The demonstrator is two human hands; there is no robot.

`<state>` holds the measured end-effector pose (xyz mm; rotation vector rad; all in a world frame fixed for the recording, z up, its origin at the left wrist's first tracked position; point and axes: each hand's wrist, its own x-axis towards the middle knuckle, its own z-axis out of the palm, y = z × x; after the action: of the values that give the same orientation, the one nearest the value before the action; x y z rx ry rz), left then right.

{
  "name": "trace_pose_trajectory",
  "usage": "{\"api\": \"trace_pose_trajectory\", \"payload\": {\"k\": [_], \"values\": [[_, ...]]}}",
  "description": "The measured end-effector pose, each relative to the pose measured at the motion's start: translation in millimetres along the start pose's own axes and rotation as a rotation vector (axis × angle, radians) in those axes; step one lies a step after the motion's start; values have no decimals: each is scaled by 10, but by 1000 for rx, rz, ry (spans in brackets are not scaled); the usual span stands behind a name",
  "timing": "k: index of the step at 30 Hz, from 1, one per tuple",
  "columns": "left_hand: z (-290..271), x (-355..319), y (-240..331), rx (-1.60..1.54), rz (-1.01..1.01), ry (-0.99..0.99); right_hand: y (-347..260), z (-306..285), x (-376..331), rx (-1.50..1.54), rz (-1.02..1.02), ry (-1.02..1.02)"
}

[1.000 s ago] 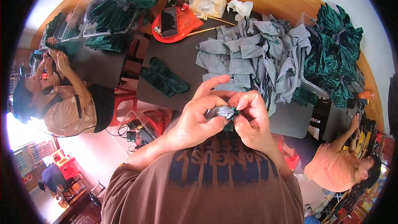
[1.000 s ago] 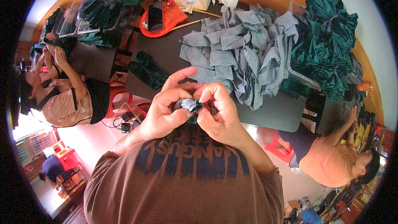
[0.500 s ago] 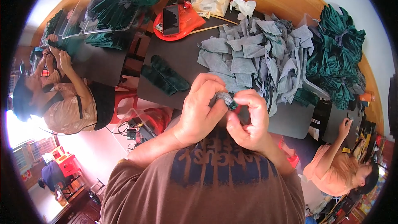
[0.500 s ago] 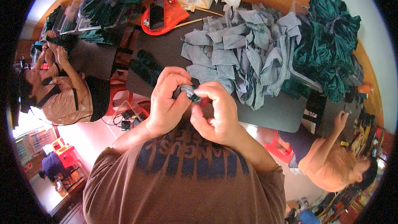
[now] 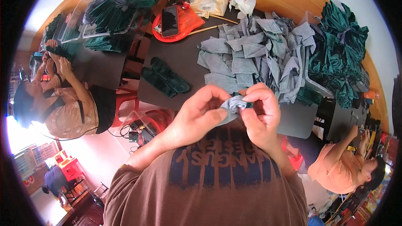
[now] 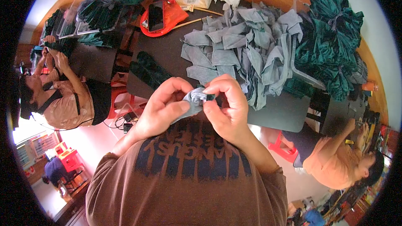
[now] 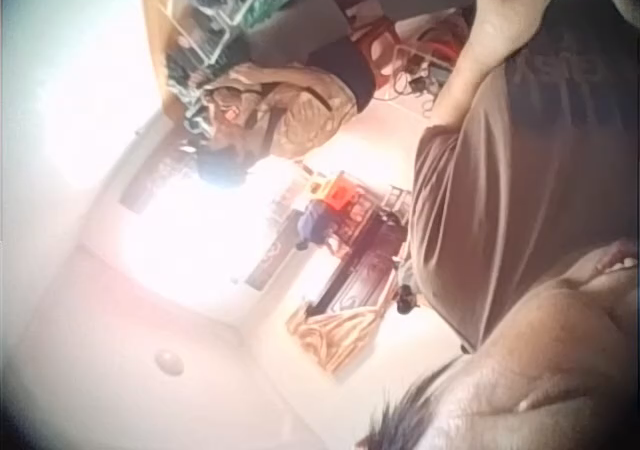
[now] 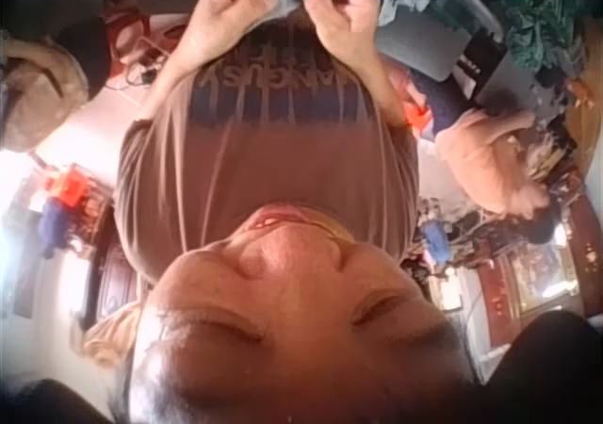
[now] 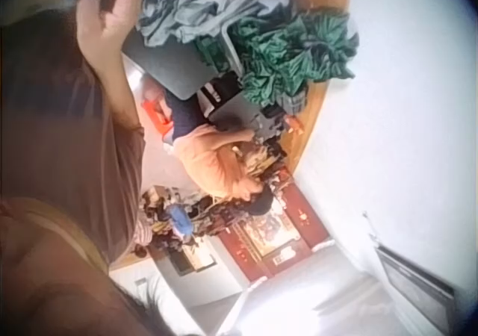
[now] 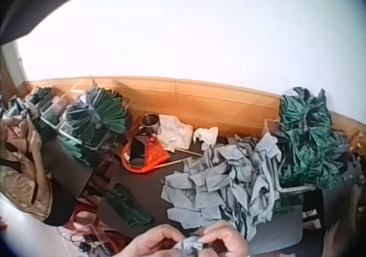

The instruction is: The recorder is folding and bundling small pieces of green and grey fabric at a workshop table.

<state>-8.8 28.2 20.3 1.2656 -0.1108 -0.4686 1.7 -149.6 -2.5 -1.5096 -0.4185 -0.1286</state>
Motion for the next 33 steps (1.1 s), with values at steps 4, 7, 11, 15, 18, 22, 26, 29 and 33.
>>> {"api": "trace_pose_trajectory", "payload": {"k": [4, 7, 11, 15, 18, 22, 26, 29, 33], "values": [[31, 49, 61, 508, 466, -64, -5, 31, -41, 138, 39, 42], [-34, 18, 133, 444, 367, -125, -69, 56, -44, 193, 52, 46], [73, -9, 33, 17, 101, 166, -40, 51, -24, 174, 16, -14], [4, 102, 23, 492, 401, 7, -102, 16, -31, 182, 113, -69], [-3, 70, -3, 510, 397, 82, -203, 48, 6, 285, 236, -111], [31, 91, -7, 609, 421, 219, -201, 11, -2, 506, 392, -154], [29, 90, 27, 633, 476, 178, -171, -23, -42, 602, 431, -195], [31, 51, 60, 469, 296, 217, -204, -18, -36, 672, 489, -191], [-9, 33, 134, 168, 119, 405, -173, -73, -58, 702, 463, -256]]}}
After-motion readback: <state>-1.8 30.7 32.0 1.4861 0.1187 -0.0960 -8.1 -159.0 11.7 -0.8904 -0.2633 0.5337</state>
